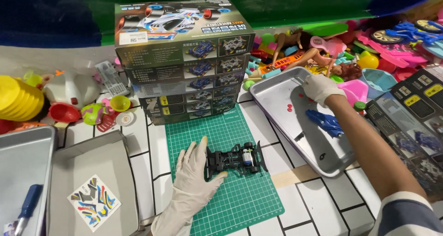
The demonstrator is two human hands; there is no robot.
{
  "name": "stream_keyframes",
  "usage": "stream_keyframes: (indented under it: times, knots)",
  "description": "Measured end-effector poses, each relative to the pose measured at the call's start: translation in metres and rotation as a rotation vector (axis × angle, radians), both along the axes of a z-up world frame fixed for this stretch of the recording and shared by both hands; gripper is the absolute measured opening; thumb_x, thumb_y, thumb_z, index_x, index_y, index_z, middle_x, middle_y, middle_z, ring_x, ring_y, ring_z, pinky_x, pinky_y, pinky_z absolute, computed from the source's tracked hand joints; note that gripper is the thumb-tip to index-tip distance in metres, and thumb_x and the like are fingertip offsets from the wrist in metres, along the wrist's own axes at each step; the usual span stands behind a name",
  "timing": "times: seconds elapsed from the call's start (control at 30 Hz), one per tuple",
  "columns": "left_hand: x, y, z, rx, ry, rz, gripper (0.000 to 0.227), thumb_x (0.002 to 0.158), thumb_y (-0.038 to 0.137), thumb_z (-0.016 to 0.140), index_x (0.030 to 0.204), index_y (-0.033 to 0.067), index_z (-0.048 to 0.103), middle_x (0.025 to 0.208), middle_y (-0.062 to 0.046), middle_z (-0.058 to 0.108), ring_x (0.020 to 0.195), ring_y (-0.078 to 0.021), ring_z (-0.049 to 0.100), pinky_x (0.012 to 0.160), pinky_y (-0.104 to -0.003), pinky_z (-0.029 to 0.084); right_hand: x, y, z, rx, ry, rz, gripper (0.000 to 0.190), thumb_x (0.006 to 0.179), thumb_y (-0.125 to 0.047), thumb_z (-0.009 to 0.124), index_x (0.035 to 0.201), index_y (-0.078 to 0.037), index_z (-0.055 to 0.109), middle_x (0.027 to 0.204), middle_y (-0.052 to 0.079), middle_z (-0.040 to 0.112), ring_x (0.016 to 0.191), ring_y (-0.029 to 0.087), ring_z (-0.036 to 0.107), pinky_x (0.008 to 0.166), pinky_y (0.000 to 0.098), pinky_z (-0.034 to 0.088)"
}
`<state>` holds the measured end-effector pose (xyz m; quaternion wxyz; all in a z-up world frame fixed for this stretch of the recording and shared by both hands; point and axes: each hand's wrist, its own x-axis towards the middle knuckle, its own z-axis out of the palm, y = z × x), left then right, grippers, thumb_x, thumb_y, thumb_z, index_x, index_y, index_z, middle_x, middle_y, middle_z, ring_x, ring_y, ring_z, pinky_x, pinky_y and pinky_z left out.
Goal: The person assembles a model vehicle chassis on a green cutting mat, attaching black plastic components and small parts from a nearby tray. They handle the chassis and parts by hand, occasionally picking up pieces from the tray and fitting them into the assembly.
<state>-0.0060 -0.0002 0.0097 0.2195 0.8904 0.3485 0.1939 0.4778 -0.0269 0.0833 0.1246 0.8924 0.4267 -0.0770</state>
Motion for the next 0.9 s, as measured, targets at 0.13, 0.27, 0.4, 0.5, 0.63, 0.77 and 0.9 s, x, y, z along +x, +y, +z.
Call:
stream_keyframes:
  times: [0.13,0.27,0.4,0.5,0.63,0.77,0.9]
  knots:
    - [-0.003,-0.006,0.013,-0.131,-0.042,0.012,0.128,0.077,0.069,0.080,0.164,0.0117,0.006,0.168,-0.014,0.025,0.155,-0.0320,0.021,0.126,-0.048,0.004,-0.002,0.009,-0.002,0.043,0.007,-0.044,0.028,0.096,-0.014,0.048,0.107,-0.002,0.071,0.097,0.016,0.074,0.085,0.034,0.071,0.060,0.0430,0.055]
    - [-0.005,-0.007,0.019,-0.155,-0.132,0.001,0.124,0.078,0.065,0.081,0.163,0.0093,0.010,0.166,-0.015,0.030,0.152,-0.0327,0.026,0.125,-0.050,0.008,-0.024,0.011,0.013,0.017,0.022,-0.061,0.030,0.087,-0.004,0.049,0.101,0.004,0.074,0.101,0.020,0.079,0.091,0.039,0.076,0.070,0.0480,0.061]
    - [-0.008,-0.007,0.027,-0.127,-0.262,0.079,0.096,0.085,0.058,0.075,0.157,0.0104,0.034,0.159,-0.013,0.042,0.146,-0.0346,0.037,0.119,-0.052,0.027,-0.020,0.006,-0.003,0.022,-0.146,0.134,0.037,0.102,-0.019,0.040,0.113,-0.005,0.072,0.108,0.020,0.080,0.099,0.040,0.077,0.082,0.0496,0.060]
    - [-0.011,-0.010,0.042,-0.037,-0.473,0.049,0.057,0.091,0.043,0.070,0.133,0.0071,0.062,0.131,-0.006,0.063,0.120,-0.0266,0.060,0.104,-0.043,0.046,-0.140,-0.025,0.062,0.337,0.154,0.069,0.039,0.108,-0.022,0.043,0.088,-0.002,0.069,0.075,0.017,0.071,0.070,0.030,0.068,0.066,0.0434,0.051]
    - [-0.016,-0.014,0.051,0.157,-0.704,-0.028,0.034,0.098,0.033,0.068,0.120,0.0068,0.068,0.104,-0.006,0.070,0.087,-0.0229,0.067,0.076,-0.037,0.053,-0.243,-0.062,0.057,0.476,0.567,0.284,0.027,0.100,-0.019,0.056,0.112,-0.007,0.077,0.122,0.008,0.079,0.111,0.021,0.075,0.102,0.0344,0.059]
    - [-0.018,-0.022,0.048,0.103,-0.837,-0.168,0.027,0.101,0.020,0.071,0.126,0.0100,0.068,0.099,-0.006,0.072,0.082,-0.0208,0.067,0.072,-0.033,0.056,-0.308,-0.075,0.011,0.252,0.858,0.293,0.020,0.096,-0.029,0.062,0.105,-0.021,0.078,0.094,-0.008,0.083,0.088,0.005,0.073,0.085,0.0246,0.057]
    - [-0.019,-0.026,0.051,0.055,-0.906,-0.148,0.018,0.102,0.012,0.067,0.118,0.0063,0.072,0.099,-0.006,0.073,0.083,-0.0205,0.070,0.075,-0.032,0.058,-0.324,-0.073,-0.022,0.373,0.962,0.341,0.019,0.098,-0.021,0.056,0.106,-0.014,0.072,0.096,-0.003,0.076,0.087,0.010,0.066,0.083,0.0302,0.053]
